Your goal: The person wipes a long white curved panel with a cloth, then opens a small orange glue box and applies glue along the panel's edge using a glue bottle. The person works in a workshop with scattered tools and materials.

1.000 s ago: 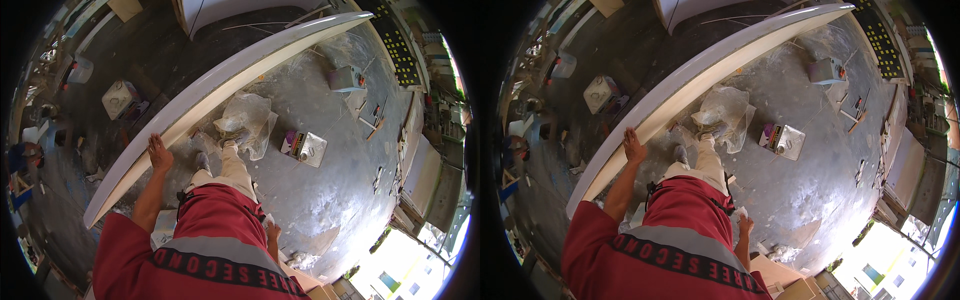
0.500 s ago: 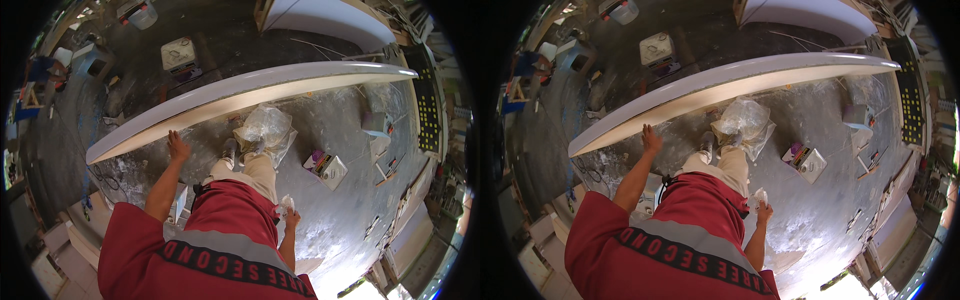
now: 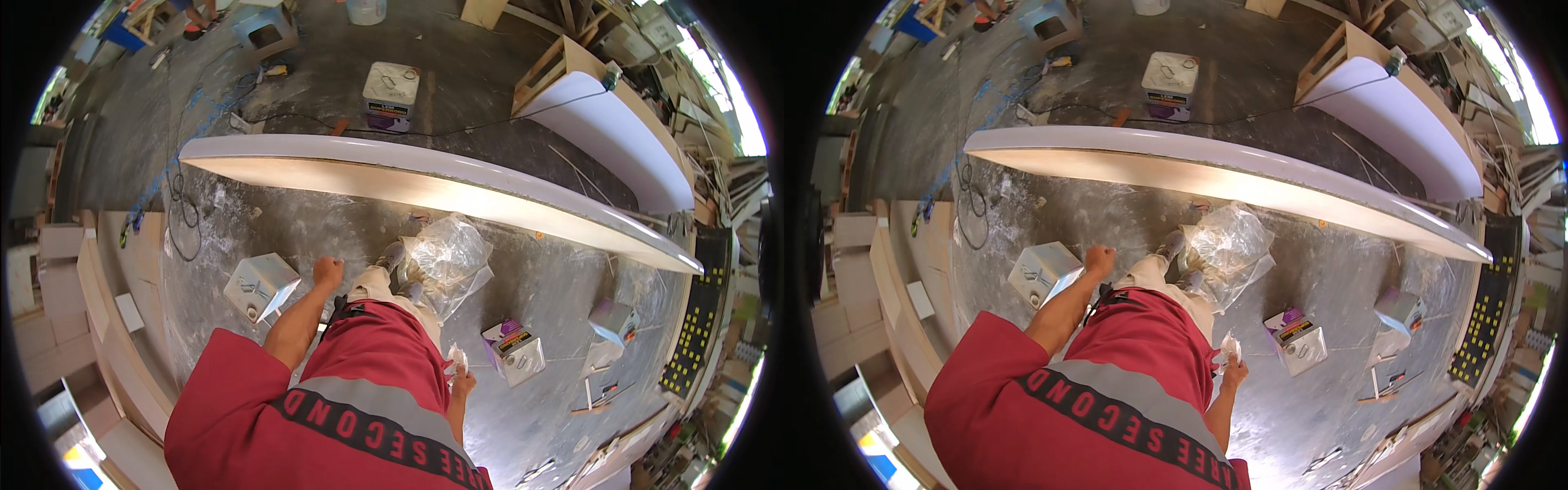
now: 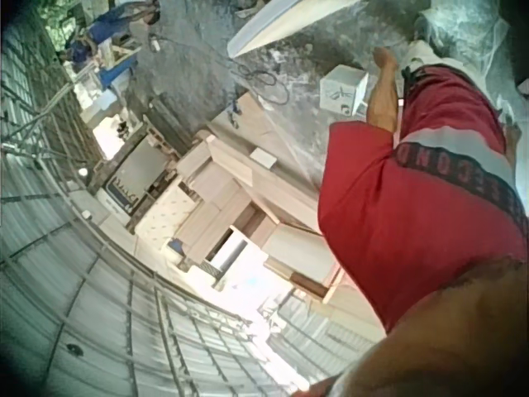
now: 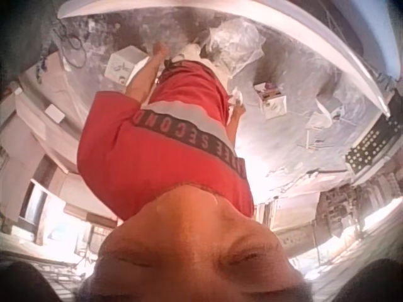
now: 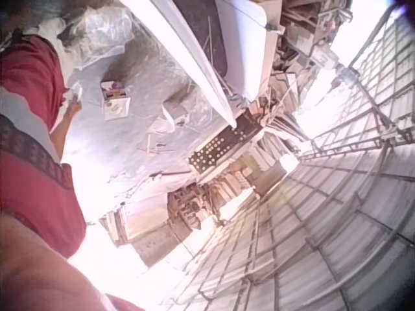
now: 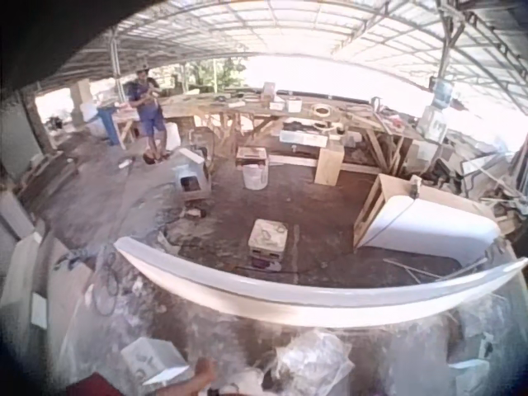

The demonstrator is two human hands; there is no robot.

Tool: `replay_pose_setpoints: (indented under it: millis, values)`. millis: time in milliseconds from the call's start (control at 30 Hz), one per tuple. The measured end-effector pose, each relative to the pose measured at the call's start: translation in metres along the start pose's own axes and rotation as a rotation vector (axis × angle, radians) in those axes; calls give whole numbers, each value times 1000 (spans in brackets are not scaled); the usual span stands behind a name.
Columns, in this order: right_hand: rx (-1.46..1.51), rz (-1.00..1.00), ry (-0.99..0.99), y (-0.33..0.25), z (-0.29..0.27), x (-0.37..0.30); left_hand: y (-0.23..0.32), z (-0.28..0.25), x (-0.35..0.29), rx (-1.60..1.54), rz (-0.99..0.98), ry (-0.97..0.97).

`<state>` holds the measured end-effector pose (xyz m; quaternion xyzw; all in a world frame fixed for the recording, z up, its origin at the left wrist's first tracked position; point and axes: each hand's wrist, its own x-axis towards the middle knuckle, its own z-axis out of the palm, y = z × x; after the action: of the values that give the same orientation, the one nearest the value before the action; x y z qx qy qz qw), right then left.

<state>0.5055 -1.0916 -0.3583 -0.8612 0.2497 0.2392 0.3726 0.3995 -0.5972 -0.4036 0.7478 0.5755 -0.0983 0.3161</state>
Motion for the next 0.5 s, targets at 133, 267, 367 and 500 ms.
replay_pose_setpoints:
  millis: [133, 267, 367, 500]
  values:
    - [-31, -94, 22, -5, -14, 25, 27, -35, 17, -7, 118, 62]
    - [-76, -58, 159, -11, -33, 16, 65, -50, 58, 165, 414, 92]
    - [12, 26, 290, 27, -29, -12, 156, -69, 87, 350, 638, 44]
    - [-111, 160, 383, 66, 2, -62, 207, -63, 127, 529, 781, -57]
